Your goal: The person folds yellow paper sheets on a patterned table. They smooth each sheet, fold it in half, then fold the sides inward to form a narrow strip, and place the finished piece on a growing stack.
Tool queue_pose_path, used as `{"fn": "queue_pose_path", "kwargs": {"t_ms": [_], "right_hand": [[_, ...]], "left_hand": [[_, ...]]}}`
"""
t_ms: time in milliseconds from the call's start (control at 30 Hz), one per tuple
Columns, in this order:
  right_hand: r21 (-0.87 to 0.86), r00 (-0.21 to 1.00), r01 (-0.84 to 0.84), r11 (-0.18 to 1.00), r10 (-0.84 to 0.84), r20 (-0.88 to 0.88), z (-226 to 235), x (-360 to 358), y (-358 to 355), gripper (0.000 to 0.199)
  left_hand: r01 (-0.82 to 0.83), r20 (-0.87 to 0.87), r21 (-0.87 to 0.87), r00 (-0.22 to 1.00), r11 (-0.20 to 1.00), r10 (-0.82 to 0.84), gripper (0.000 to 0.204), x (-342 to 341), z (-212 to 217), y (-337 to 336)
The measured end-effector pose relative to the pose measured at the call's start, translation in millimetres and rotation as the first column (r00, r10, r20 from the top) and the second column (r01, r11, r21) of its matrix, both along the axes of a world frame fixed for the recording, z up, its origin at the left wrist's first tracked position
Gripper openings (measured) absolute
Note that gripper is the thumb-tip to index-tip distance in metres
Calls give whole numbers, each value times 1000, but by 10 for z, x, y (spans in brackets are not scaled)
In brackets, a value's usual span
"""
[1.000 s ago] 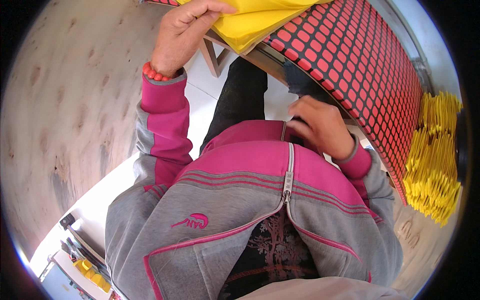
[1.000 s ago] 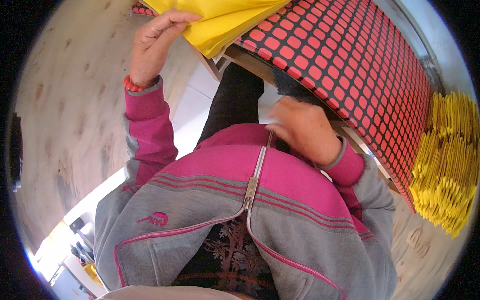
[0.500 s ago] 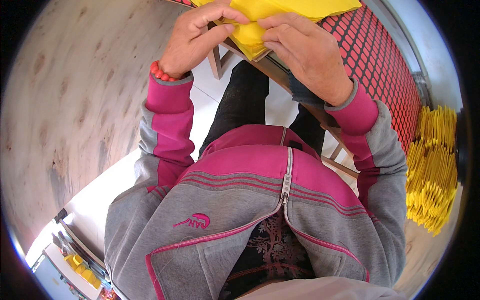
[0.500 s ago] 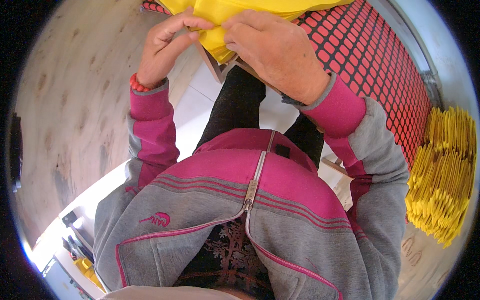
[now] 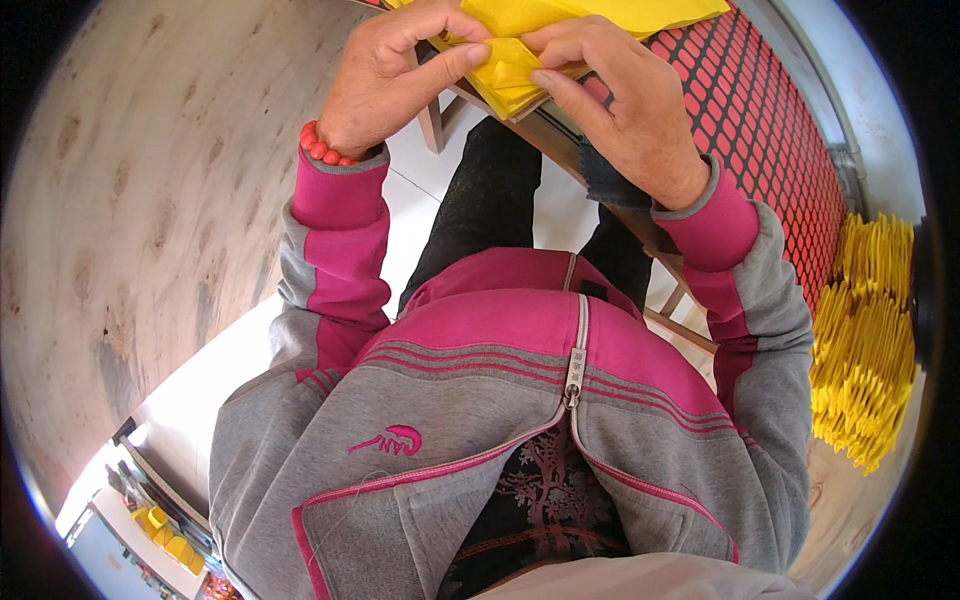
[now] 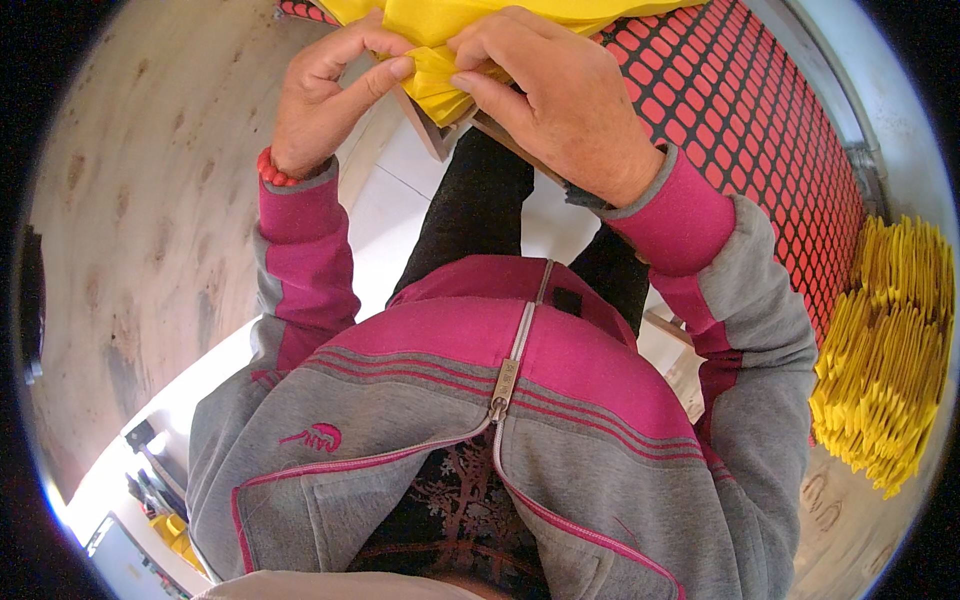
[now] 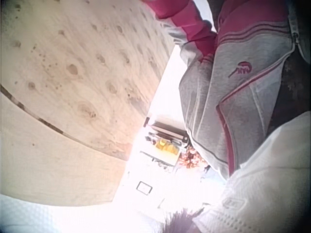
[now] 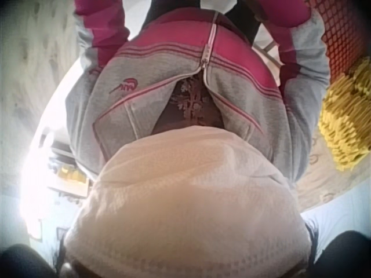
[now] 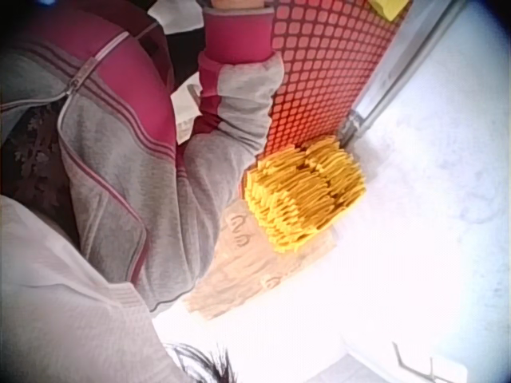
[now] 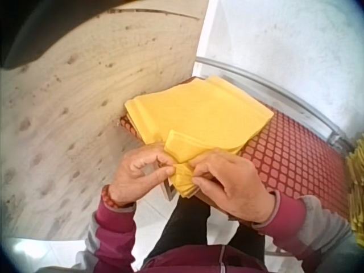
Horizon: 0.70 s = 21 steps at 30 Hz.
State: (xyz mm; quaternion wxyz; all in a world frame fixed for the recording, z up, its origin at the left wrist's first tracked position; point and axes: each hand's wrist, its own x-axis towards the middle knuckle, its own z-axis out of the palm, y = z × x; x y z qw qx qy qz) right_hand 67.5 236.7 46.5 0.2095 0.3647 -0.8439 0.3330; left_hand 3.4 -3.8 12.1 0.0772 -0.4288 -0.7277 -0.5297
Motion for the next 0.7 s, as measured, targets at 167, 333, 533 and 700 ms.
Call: {"fn": "queue_pose_path", "kwargs": {"t_ms": [167,333,533,700], "right_hand": [[21,1000,20,1000,-20,-16,-19,3,14,12],[-28,998,28,999,-26,58,-34,4,18,11],[-54,993,43,998,-37,116,-78,-20,28,11],[-55,993,54,997,-48,109,-81,-22,24,13]], "left_hand": [[64,143,81,987,995,-75,7,29,-8,18],[80,80,63,993,995,-85,9,-39,-55,-26],[49,42,26,998,998,-51,9,-86,-134,-64],[17,-1,9,1000,1000,-17,9,-84,-132,-60]]}}
